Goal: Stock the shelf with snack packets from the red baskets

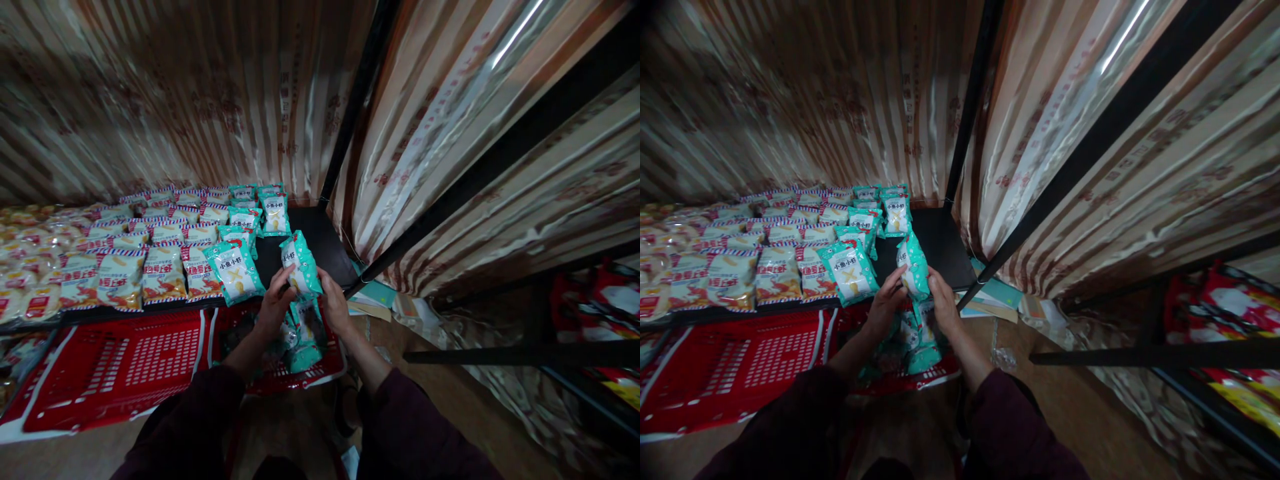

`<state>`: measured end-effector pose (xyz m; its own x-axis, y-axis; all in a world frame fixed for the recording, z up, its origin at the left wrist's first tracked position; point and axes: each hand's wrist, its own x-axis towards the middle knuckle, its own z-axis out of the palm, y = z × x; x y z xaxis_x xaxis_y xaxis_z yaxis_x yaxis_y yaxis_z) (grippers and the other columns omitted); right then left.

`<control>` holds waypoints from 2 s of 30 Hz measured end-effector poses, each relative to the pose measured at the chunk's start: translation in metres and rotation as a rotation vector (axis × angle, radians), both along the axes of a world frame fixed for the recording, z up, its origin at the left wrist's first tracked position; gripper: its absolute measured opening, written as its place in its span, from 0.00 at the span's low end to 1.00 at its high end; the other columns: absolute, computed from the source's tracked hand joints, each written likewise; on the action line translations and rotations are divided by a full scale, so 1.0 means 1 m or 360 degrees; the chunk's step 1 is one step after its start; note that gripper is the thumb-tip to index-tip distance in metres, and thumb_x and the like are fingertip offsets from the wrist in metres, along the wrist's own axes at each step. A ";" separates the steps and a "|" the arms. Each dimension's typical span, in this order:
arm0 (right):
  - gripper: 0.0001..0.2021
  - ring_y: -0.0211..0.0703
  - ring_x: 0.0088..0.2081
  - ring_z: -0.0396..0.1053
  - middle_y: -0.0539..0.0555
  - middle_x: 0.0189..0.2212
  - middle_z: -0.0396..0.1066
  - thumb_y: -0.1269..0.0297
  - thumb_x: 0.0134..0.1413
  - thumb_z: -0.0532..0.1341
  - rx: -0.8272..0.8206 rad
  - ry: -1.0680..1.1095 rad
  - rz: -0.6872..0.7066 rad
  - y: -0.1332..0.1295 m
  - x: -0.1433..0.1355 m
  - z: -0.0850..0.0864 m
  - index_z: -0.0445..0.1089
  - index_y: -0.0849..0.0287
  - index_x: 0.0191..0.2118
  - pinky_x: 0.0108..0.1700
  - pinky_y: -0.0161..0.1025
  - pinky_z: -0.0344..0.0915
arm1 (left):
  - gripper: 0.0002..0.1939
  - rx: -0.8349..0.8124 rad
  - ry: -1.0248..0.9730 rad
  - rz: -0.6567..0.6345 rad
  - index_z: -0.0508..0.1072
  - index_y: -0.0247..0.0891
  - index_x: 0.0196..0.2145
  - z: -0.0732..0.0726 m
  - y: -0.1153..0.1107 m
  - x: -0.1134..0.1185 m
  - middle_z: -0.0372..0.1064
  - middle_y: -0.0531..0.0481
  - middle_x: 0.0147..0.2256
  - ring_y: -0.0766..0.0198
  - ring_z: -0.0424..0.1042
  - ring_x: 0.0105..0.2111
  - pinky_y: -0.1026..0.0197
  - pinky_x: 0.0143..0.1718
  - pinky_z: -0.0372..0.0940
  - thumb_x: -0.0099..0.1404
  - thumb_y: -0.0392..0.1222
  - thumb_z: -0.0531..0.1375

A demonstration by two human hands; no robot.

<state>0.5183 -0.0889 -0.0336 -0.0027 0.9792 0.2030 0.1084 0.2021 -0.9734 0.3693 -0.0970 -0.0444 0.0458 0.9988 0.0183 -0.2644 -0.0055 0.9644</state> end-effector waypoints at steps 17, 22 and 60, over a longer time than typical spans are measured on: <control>0.29 0.51 0.55 0.65 0.55 0.55 0.67 0.50 0.54 0.59 -0.0199 0.0062 -0.0039 0.025 -0.008 -0.021 0.60 0.55 0.60 0.58 0.48 0.60 | 0.23 0.0519 0.1133 0.0234 0.69 0.45 0.53 0.000 0.015 0.001 0.50 0.45 0.61 0.59 0.60 0.53 0.52 0.55 0.59 0.63 0.31 0.50; 0.31 0.52 0.54 0.66 0.57 0.55 0.67 0.47 0.53 0.58 -0.0178 0.0014 -0.0128 0.042 -0.011 -0.035 0.60 0.57 0.59 0.57 0.48 0.61 | 0.26 0.0413 0.1351 0.0205 0.68 0.45 0.55 0.006 0.024 0.004 0.46 0.46 0.63 0.60 0.62 0.50 0.53 0.55 0.59 0.61 0.28 0.49; 0.24 0.51 0.52 0.63 0.60 0.50 0.68 0.47 0.55 0.51 0.0206 -0.0479 -0.0338 0.149 -0.050 -0.062 0.68 0.57 0.50 0.57 0.50 0.56 | 0.24 0.0202 0.1697 0.0411 0.67 0.40 0.57 0.019 0.109 -0.002 0.53 0.42 0.62 0.49 0.59 0.58 0.49 0.59 0.55 0.63 0.35 0.51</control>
<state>0.4688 0.0599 -0.0953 0.1190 0.9306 0.3462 0.4380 0.2637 -0.8594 0.3677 0.0117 -0.0249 -0.1106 0.9742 0.1967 0.7260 -0.0559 0.6854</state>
